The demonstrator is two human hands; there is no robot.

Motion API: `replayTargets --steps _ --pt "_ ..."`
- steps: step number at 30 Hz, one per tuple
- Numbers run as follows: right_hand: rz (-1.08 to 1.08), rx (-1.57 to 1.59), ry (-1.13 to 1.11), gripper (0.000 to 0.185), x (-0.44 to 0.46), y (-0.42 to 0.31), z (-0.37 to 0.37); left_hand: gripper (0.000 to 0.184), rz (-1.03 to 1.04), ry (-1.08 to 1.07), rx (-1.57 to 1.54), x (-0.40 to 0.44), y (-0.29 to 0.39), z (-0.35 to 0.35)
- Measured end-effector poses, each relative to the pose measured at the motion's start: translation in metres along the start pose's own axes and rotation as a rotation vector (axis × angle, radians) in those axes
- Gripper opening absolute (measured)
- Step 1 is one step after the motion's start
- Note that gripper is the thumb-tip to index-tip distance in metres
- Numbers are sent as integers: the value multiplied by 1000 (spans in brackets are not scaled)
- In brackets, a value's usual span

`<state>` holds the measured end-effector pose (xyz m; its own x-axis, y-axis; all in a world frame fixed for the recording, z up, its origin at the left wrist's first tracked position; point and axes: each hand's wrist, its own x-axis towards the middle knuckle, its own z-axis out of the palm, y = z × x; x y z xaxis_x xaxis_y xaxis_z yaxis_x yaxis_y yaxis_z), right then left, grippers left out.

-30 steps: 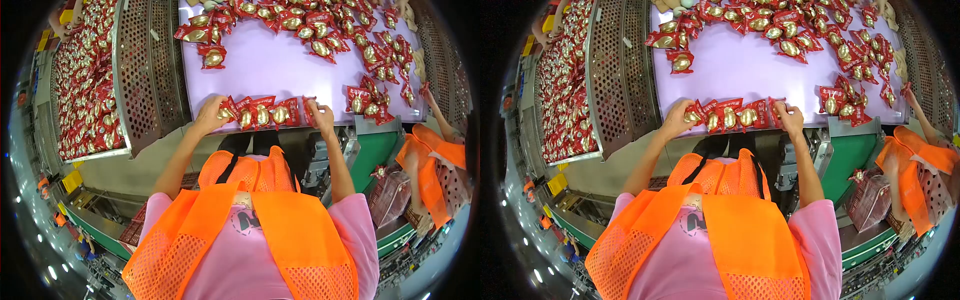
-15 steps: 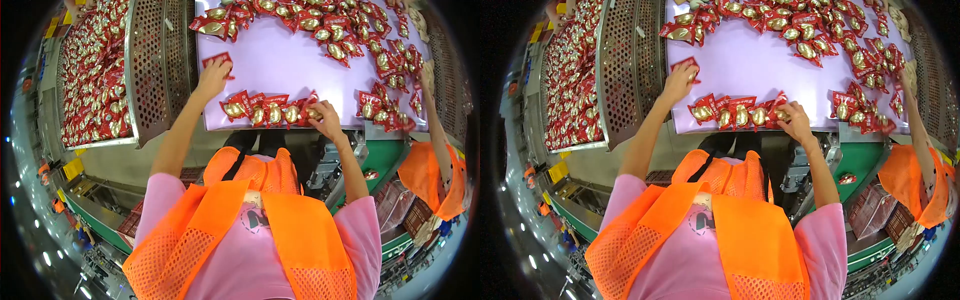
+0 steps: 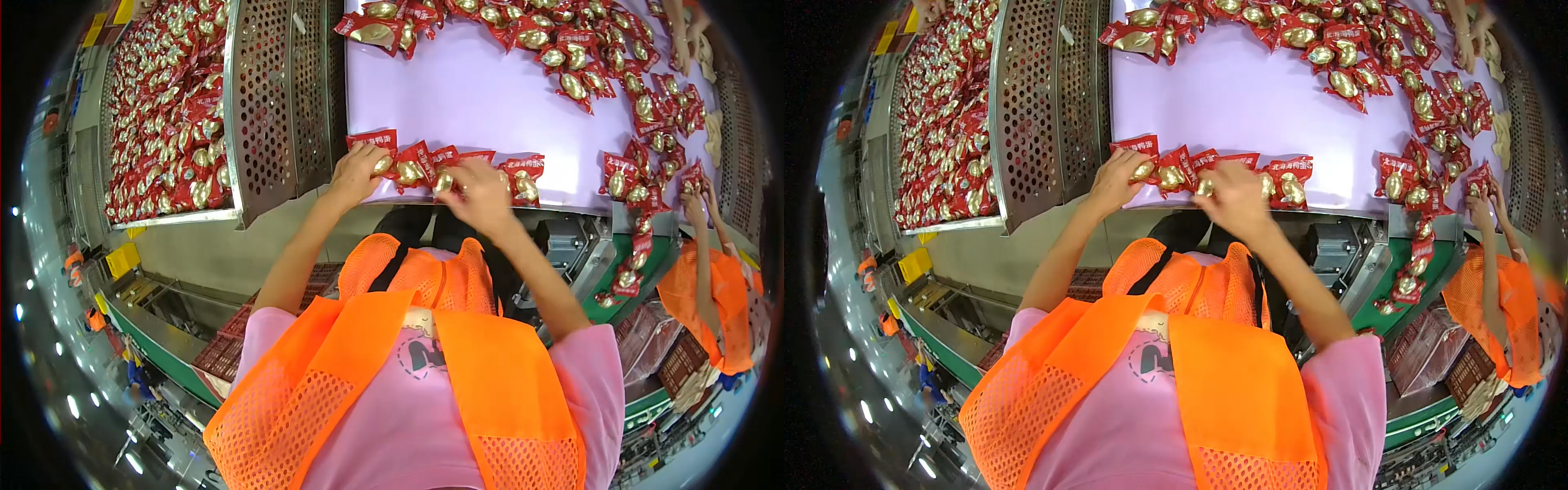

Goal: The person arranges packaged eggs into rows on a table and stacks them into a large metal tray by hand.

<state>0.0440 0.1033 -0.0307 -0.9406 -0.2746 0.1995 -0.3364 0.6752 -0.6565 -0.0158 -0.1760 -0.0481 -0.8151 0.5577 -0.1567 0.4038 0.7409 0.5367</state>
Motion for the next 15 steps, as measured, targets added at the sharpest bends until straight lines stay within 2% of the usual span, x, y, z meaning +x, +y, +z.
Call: replayTargets --steps 2,6,9,14,15 --pt "-5 -92 -46 49 23 -22 44 48 -23 41 -15 0 1 -2" --pt "-13 -169 -216 33 30 -13 102 46 -101 122 -25 -14 10 -31" --pt "-148 -212 -320 32 24 -10 102 48 -59 86 -1 -23 -1 -29" --pt "62 -220 -386 36 28 -16 94 53 25 70 23 -30 3 -16" --pt "14 -220 -358 37 26 -14 91 53 32 83 3 -29 4 -13"
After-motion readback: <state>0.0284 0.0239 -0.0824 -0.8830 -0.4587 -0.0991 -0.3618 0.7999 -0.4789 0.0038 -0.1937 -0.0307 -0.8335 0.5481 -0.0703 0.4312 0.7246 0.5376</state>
